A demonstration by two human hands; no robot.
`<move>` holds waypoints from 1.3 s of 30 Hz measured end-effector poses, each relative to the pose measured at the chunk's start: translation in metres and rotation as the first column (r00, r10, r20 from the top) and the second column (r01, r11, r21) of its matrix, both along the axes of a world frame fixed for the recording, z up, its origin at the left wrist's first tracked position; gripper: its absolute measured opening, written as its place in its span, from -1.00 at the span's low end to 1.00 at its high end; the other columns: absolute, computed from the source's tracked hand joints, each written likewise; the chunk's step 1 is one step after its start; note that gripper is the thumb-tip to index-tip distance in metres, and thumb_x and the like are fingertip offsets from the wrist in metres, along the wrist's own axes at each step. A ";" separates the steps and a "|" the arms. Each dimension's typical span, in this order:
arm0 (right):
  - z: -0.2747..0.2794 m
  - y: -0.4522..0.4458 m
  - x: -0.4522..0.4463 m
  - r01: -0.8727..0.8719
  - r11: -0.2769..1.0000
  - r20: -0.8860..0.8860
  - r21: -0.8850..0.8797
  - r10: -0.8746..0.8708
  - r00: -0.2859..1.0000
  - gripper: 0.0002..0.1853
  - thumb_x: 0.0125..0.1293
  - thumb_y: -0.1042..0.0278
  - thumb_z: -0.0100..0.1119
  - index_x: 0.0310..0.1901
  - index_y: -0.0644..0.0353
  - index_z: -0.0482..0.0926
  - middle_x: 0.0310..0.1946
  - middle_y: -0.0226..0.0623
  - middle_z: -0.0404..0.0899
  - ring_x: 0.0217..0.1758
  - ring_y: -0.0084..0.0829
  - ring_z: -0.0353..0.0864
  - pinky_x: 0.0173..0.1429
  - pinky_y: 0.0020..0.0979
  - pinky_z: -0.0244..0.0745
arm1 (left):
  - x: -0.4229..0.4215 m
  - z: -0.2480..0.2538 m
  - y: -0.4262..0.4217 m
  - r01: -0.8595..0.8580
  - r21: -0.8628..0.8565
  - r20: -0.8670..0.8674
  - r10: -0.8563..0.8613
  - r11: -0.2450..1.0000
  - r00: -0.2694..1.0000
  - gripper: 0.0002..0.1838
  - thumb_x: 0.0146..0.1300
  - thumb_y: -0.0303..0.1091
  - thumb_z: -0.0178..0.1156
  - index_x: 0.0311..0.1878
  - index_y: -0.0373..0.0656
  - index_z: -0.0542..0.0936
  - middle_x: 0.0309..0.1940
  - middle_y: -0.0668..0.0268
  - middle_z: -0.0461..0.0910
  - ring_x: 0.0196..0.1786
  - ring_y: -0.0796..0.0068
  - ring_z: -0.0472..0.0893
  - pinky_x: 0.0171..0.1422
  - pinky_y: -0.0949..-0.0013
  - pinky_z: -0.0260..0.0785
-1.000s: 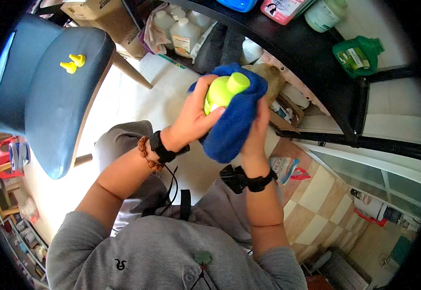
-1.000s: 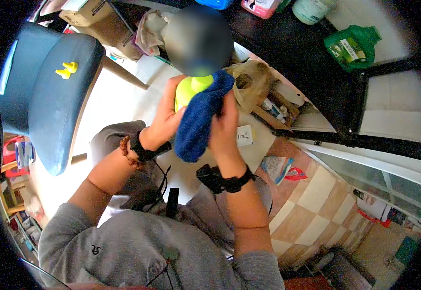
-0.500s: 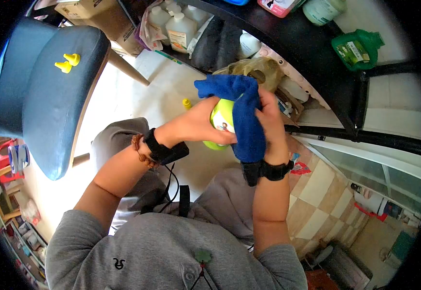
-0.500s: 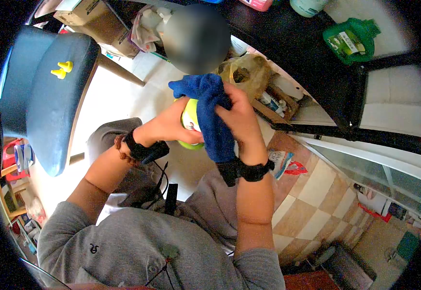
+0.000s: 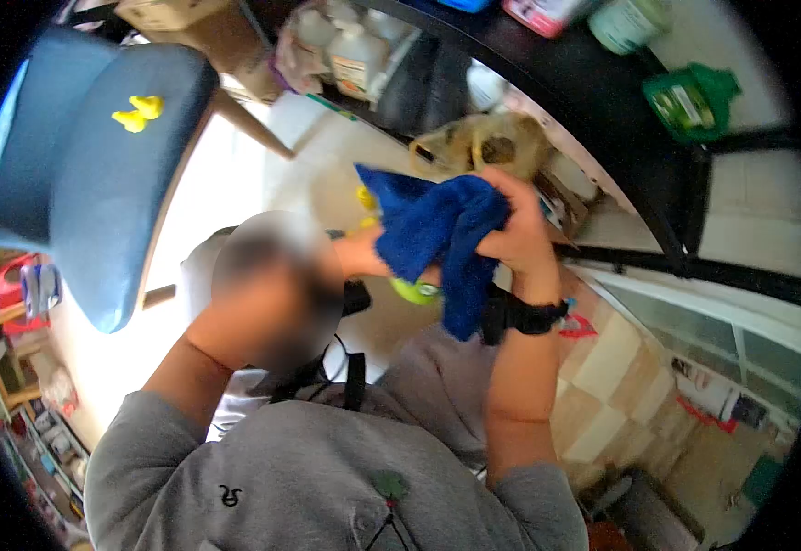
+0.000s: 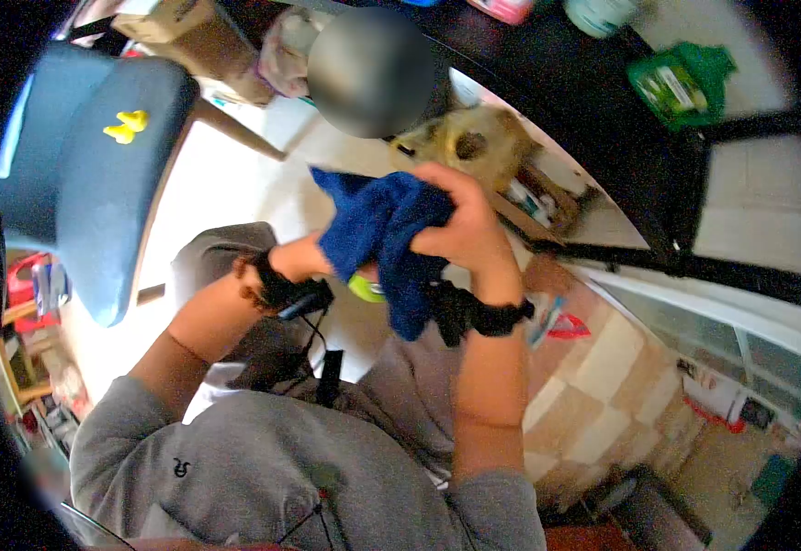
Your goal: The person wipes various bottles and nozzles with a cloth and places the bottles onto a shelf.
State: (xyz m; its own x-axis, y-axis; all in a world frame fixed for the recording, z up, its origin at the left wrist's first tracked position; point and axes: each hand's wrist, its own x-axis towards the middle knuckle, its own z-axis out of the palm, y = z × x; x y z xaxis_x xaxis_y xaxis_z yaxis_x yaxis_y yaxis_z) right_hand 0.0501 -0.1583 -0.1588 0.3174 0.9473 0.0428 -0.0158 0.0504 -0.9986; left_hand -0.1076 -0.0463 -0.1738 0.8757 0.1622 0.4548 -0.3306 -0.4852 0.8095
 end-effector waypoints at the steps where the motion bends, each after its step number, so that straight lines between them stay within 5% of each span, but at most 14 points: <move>1: 0.009 0.010 -0.001 -0.033 0.997 0.032 -0.071 0.036 0.999 -0.49 -0.13 0.48 0.37 -0.04 0.31 0.52 -0.15 -0.34 0.60 -0.09 -0.56 0.54 0.10 -0.44 0.45 | -0.007 -0.011 -0.002 -0.103 -0.102 0.082 0.111 0.989 0.990 -0.22 -0.08 -0.18 0.48 0.24 -0.24 0.42 0.23 0.09 0.40 0.36 0.11 0.30 0.48 0.12 0.00; 2: 0.013 0.016 -0.006 -0.001 0.991 -0.017 -0.134 -0.001 1.000 -0.52 -0.09 0.49 0.33 -0.04 0.32 0.52 -0.19 -0.37 0.60 -0.13 -0.57 0.56 0.04 -0.46 0.47 | -0.004 -0.013 0.000 -0.039 -0.288 0.005 0.042 0.957 0.999 -0.15 -0.10 -0.19 0.48 0.29 -0.24 0.36 0.27 -0.01 0.35 0.39 0.11 0.27 0.48 0.14 0.02; 3: 0.011 0.021 -0.016 0.108 0.991 0.028 -0.080 -0.106 0.994 -0.59 -0.02 0.50 0.29 -0.06 0.31 0.52 -0.24 -0.39 0.61 -0.20 -0.58 0.58 -0.04 -0.48 0.49 | 0.001 -0.001 0.006 -0.138 -0.081 -0.020 0.137 0.987 0.990 -0.13 -0.11 -0.23 0.47 0.31 -0.23 0.33 0.27 -0.03 0.34 0.39 0.09 0.27 0.46 0.15 0.06; 5: 0.008 0.029 -0.035 0.295 0.943 0.075 -0.154 -0.286 0.955 -0.67 0.03 0.49 0.26 -0.11 0.28 0.51 -0.28 -0.37 0.61 -0.25 -0.57 0.58 -0.10 -0.46 0.50 | -0.004 0.001 -0.009 -0.418 -0.128 -0.151 0.399 0.899 0.905 -0.19 -0.14 -0.25 0.46 0.24 -0.24 0.38 0.19 -0.08 0.42 0.31 0.00 0.37 0.38 0.16 0.18; 6: 0.004 0.032 -0.041 0.360 0.924 0.137 -0.126 -0.343 0.929 -0.69 0.06 0.47 0.25 -0.12 0.27 0.50 -0.29 -0.35 0.61 -0.26 -0.55 0.58 -0.12 -0.45 0.49 | -0.003 -0.017 -0.006 -0.444 -0.039 -0.336 0.407 0.895 0.850 -0.24 -0.17 -0.28 0.38 0.19 -0.25 0.38 -0.06 -0.18 0.54 0.01 -0.17 0.54 0.09 0.13 0.43; 9: 0.000 0.032 -0.044 0.424 0.903 0.230 -0.071 -0.399 0.888 -0.71 0.08 0.46 0.23 -0.13 0.27 0.49 -0.33 -0.36 0.59 -0.30 -0.53 0.55 -0.16 -0.47 0.46 | -0.004 -0.002 0.000 -0.459 -0.037 -0.564 0.361 0.888 0.743 -0.34 -0.12 -0.30 0.42 0.09 -0.31 0.45 -0.16 -0.15 0.58 -0.03 -0.15 0.56 0.03 0.17 0.43; 13: 0.005 0.019 -0.019 0.166 0.986 -0.216 0.026 -0.156 0.964 -0.62 0.06 0.43 0.32 -0.05 0.26 0.50 -0.17 -0.39 0.60 -0.16 -0.49 0.56 -0.01 -0.45 0.46 | -0.007 0.010 0.001 -0.195 -0.476 -0.356 0.015 0.858 0.934 -0.32 -0.06 -0.29 0.45 0.17 -0.25 0.43 -0.06 0.11 0.58 0.02 0.31 0.56 0.10 0.32 0.40; 18: -0.007 -0.009 -0.005 0.274 0.930 -0.768 0.246 0.015 0.640 -0.41 0.16 0.44 0.25 0.25 0.24 0.33 0.08 -0.20 0.51 0.15 -0.34 0.50 0.27 -0.34 0.37 | -0.007 0.033 0.009 -0.024 -0.643 -0.338 -0.256 0.765 0.906 -0.33 -0.11 -0.29 0.53 0.09 -0.27 0.45 -0.12 0.25 0.61 -0.07 0.51 0.57 0.04 0.42 0.42; 21: 0.021 -0.003 -0.012 0.180 0.917 -0.187 0.357 -0.118 0.975 -0.42 0.22 0.42 0.16 0.29 0.23 0.29 0.18 -0.16 0.43 0.23 -0.30 0.44 0.34 -0.30 0.29 | -0.007 0.037 0.009 -0.112 -0.709 -0.280 -0.132 0.696 0.951 -0.28 -0.09 -0.32 0.52 0.12 -0.27 0.35 -0.21 0.27 0.63 -0.14 0.55 0.61 -0.01 0.44 0.45; 23: 0.035 0.001 -0.025 0.144 0.953 0.296 0.268 -0.223 0.929 -0.41 0.25 0.36 0.13 0.32 0.25 0.25 0.22 -0.15 0.37 0.27 -0.28 0.38 0.38 -0.28 0.22 | -0.005 0.037 0.007 -0.167 -0.763 -0.183 0.039 0.624 0.982 -0.25 -0.03 -0.25 0.48 0.17 -0.25 0.29 -0.13 0.23 0.61 -0.12 0.51 0.60 -0.01 0.41 0.45; 26: 0.003 0.002 -0.057 0.220 0.973 0.115 0.063 -0.226 0.967 -0.32 0.29 0.23 0.07 0.37 0.31 0.12 0.28 -0.12 0.28 0.33 -0.24 0.28 0.44 -0.26 0.07 | 0.000 0.014 0.010 -0.398 -0.540 -0.154 0.378 0.742 0.913 -0.26 0.02 -0.20 0.43 0.21 -0.20 0.27 -0.10 0.13 0.60 -0.10 0.34 0.64 0.02 0.34 0.45; 29: 0.022 0.014 -0.066 0.213 0.956 0.194 0.200 -0.252 0.948 -0.34 0.30 0.27 0.03 0.37 0.33 0.10 0.26 -0.11 0.28 0.31 -0.27 0.28 0.41 -0.29 0.10 | -0.004 0.016 0.014 -0.455 -0.134 -0.100 0.445 0.880 0.890 -0.25 0.03 -0.16 0.41 0.22 -0.16 0.25 -0.14 0.05 0.59 -0.07 0.10 0.64 0.04 0.25 0.44; 37: 0.016 0.007 -0.032 -0.034 0.992 -0.205 0.118 0.057 0.977 -0.35 0.26 0.32 0.04 0.37 0.30 0.14 0.21 -0.24 0.34 0.25 -0.43 0.32 0.36 -0.35 0.19 | -0.011 0.041 0.034 -0.158 -0.041 -0.168 0.149 0.987 0.974 -0.24 -0.08 -0.24 0.44 0.18 -0.14 0.26 -0.19 -0.02 0.57 -0.09 -0.09 0.59 -0.05 0.13 0.45; 39: 0.017 0.010 -0.038 0.083 0.990 -0.128 0.110 -0.069 0.989 -0.38 0.26 0.36 0.04 0.35 0.30 0.16 0.21 -0.25 0.35 0.24 -0.43 0.33 0.36 -0.34 0.20 | -0.011 0.042 0.024 -0.300 -0.053 -0.255 0.278 0.952 0.926 -0.23 -0.08 -0.24 0.44 0.19 -0.14 0.26 -0.17 -0.04 0.56 -0.09 -0.12 0.58 -0.05 0.11 0.44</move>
State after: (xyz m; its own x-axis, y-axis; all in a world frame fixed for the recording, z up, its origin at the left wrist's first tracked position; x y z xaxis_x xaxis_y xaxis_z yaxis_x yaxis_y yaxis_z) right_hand 0.0125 -0.1487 -0.1423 0.3978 0.9114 0.1059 -0.1305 0.1705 -0.9767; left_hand -0.1183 -0.0226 -0.1314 0.8660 0.4549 0.2076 0.0238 -0.4522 0.8916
